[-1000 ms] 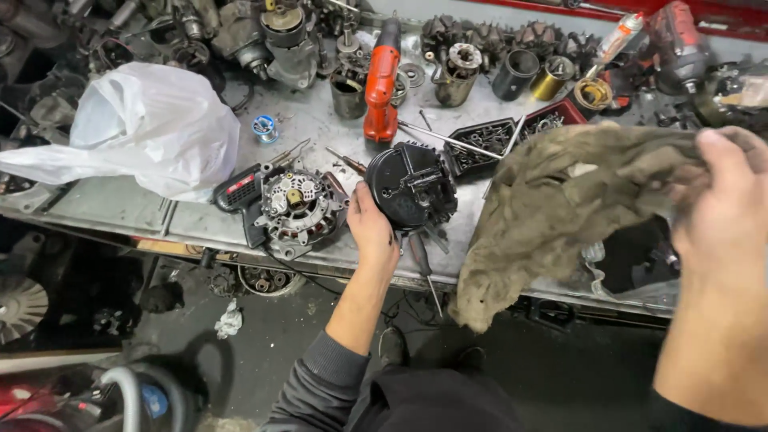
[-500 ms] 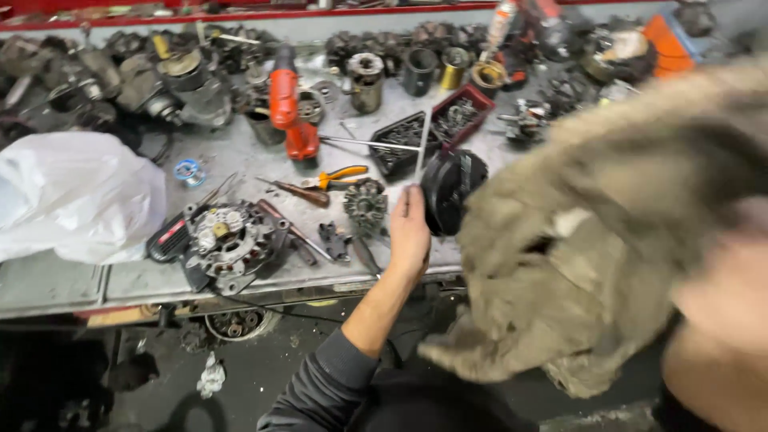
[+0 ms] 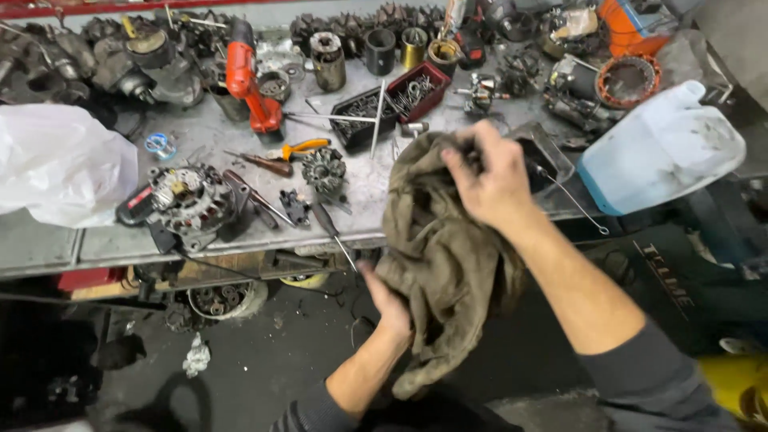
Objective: The person pours a cleaning liquid from a white plastic jug into a metal tray and submerges a black mechanical part. They scrub the part with a wire brush and then wipe it dry with a cloth.
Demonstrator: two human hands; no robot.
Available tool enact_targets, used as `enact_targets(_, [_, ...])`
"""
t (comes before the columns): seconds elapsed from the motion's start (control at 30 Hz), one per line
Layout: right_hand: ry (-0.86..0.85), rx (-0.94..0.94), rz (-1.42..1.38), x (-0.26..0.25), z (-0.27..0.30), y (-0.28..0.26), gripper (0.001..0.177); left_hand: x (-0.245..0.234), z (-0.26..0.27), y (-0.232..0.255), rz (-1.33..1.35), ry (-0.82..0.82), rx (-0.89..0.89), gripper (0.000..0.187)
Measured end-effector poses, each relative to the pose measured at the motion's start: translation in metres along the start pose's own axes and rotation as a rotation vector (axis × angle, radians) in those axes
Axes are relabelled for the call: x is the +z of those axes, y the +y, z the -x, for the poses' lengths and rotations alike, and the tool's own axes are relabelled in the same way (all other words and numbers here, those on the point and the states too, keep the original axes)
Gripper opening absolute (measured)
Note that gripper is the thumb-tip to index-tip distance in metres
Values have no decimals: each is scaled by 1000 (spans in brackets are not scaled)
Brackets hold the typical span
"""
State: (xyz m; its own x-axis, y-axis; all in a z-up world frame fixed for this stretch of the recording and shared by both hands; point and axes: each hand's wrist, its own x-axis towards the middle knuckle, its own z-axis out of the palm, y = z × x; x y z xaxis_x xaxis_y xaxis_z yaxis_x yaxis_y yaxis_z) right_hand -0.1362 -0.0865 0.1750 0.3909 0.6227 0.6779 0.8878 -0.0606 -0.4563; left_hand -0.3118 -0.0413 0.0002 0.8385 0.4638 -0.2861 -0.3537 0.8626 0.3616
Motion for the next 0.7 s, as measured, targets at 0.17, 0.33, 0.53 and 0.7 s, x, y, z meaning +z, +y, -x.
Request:
enact_targets(0.17, [-49,193,-145,13,61,-6,26,-35,53,-29,198,89,77,108])
enact_targets(0.33, [-180,380,-28,7,95,-22,38,-33,88,-2,73,206,105,105])
enact_targets(0.53, [-468,668,0,11,139,-72,47,-71,86,41,-219,258,84,80])
enact_targets(0.7, [-446,665,161,47,161,-114,38,-125,79,92,-657,292,51,56])
